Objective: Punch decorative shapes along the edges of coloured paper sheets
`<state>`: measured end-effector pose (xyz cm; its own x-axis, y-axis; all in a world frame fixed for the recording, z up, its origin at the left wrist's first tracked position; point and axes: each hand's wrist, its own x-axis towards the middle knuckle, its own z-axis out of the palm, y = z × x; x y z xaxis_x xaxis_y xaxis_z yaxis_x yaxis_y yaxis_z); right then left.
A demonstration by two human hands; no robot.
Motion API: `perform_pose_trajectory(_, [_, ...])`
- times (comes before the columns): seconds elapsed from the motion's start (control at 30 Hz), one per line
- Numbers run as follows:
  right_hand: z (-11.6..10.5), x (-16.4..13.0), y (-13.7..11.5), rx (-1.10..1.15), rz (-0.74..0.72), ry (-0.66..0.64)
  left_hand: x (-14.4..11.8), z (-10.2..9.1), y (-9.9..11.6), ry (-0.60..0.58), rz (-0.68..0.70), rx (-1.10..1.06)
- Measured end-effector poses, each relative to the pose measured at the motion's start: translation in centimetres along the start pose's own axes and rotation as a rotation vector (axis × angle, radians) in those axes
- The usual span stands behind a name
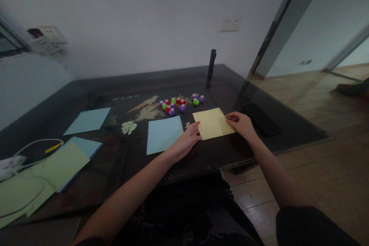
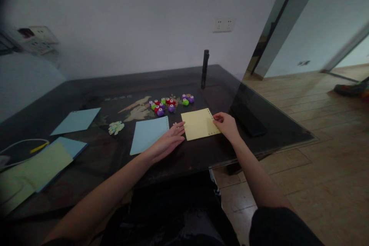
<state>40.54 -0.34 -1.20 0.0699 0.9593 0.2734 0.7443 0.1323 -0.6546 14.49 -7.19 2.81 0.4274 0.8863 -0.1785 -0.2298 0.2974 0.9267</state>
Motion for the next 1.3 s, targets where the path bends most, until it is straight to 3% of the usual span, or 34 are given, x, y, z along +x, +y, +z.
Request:
perform_pose_trajectory(0.13, [0.0,0.2,-1.1,-0.049,-0.075,0.044,-0.7,-1.8,1.7,-0.02,0.148,0.326])
perform_pose_trajectory(0.23, [0.4,0.4,-3.5,-0.03,-0.174,0.038,-0.9,-5.4,3.3,0.041,0.266,0.649])
perform_pose_trajectory(0.3, [1.3,0.6,-5.9,0.0,-0.252,-0.018,-0.6,-8.7,3.9,0.176,0.352,0.936])
perform_pose_trajectory(0.43, [4.6,1.6,-11.0,0.014,-0.425,-0.185,0.3,-15.0,3.8,0.384,0.408,1.305])
perform_pose_trajectory(0.53, [8.0,3.2,-13.9,-0.069,-0.518,-0.295,0.8,-17.3,3.1,0.447,0.398,1.377])
perform_pose_trajectory(0.67, [11.7,4.8,-15.2,-0.249,-0.539,-0.391,0.9,-17.2,1.9,0.441,0.374,1.462])
perform_pose_trajectory(0.77, [12.8,4.7,-14.9,-0.335,-0.59,-0.406,0.8,-16.3,1.3,0.436,0.292,1.498])
perform_pose_trajectory(0.93, [12.8,3.9,-14.2,-0.388,-0.611,-0.396,0.6,-15.7,1.3,0.413,0.237,1.511])
perform_pose_trajectory(1.3, [12.6,3.5,-14.5,-0.349,-0.608,-0.383,0.7,-15.9,1.2,0.423,0.281,1.564])
